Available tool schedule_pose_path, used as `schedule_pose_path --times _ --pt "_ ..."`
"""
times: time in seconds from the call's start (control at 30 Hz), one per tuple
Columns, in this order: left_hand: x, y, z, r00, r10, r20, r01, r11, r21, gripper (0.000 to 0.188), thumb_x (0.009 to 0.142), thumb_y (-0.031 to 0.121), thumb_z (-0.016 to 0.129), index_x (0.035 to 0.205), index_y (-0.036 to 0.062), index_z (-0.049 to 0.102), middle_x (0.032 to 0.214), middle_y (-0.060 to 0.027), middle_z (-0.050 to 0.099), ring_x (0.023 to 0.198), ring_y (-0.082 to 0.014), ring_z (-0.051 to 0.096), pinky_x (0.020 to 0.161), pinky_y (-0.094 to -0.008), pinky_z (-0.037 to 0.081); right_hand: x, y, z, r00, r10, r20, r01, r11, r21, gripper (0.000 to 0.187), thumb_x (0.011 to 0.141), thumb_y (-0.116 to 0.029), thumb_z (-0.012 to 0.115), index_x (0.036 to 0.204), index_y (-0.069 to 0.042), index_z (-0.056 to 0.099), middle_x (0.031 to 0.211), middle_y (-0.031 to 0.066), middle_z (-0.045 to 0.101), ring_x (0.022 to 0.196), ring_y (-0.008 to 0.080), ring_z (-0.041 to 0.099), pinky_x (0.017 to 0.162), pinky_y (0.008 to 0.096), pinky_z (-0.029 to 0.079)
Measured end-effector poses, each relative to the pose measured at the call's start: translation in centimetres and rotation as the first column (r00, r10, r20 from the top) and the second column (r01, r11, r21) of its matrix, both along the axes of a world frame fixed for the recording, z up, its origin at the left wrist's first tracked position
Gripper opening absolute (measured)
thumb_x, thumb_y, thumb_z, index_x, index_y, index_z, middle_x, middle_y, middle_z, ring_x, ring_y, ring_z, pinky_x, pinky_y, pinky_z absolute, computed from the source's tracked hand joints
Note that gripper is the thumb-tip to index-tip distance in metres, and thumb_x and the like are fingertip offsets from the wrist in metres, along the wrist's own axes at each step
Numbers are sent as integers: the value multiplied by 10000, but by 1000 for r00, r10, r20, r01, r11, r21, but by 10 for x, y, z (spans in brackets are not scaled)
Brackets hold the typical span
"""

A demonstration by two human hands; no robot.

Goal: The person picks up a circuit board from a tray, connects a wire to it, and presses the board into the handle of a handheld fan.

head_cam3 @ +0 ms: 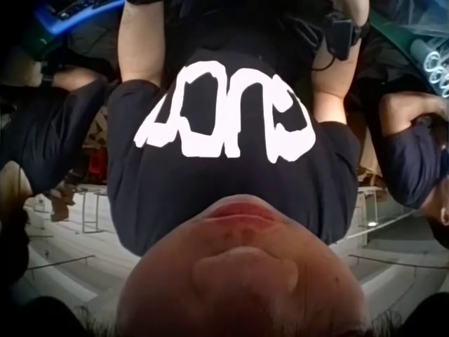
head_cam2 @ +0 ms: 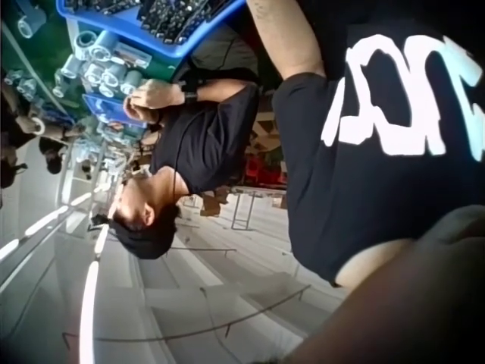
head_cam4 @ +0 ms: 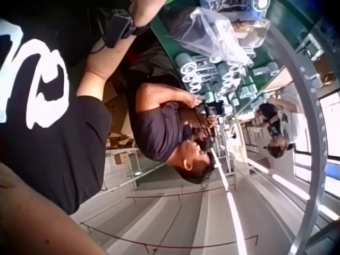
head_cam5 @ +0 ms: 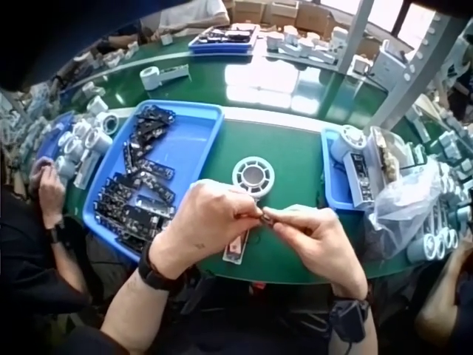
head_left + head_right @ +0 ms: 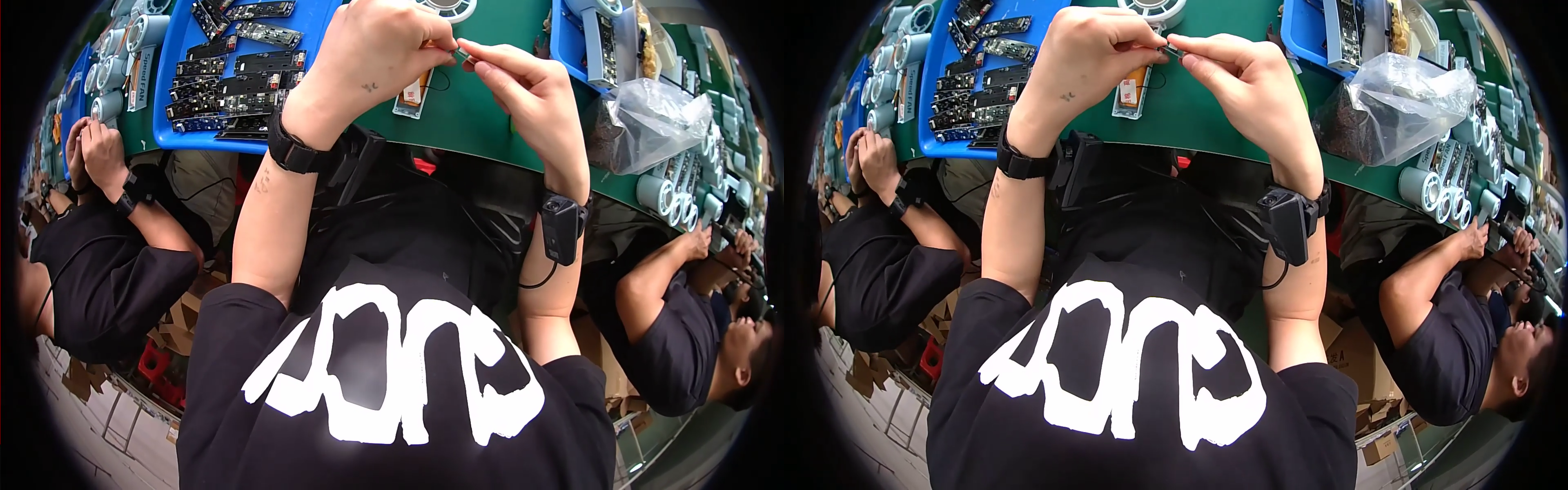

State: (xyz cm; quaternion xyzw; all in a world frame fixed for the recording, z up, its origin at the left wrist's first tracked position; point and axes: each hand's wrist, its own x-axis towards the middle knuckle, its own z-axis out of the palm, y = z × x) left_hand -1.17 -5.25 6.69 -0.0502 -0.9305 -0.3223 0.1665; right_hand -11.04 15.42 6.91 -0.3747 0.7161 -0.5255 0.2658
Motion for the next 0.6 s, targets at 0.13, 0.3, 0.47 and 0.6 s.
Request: schedule_pose_path --times 0.13,0.3,0.47,0.6 --pt "-5 -4 9 996 -91 1 90 986 -138 158 802 112 768 960 106 772 882 -109 733 733 -270 706 677 -378 562 -5 0 1 997 65 -46 -64 998 10 292 1002 -63 617 1276 -64 718 939 -17 697 636 25 432 546 195 346" --pt "-1 2 17 998 17 -61 -14 998 60 198 770 94 809 948 59 728 876 -89 705 735 -238 687 658 -337 557 -1 -10 16 975 -47 217 40 998 40 297 1008 -98 615 1290 -59 699 954 -9 697 639 23 463 549 190 361" --pt "23 42 5 927 364 -95 -336 915 225 404 757 147 875 1101 37 694 993 -96 677 858 -181 667 687 -299 552 5 -19 30 959 -212 190 205 977 57 283 1006 -125 619 1270 -43 676 961 0 689 634 23 509 534 182 374" --pt "24 51 -9 887 459 -58 -425 858 287 355 792 124 843 1096 30 686 1008 -104 672 852 -181 669 672 -305 551 -2 -18 36 944 -200 264 184 979 86 266 1001 -126 626 1247 -37 672 975 4 678 628 24 524 520 180 371"
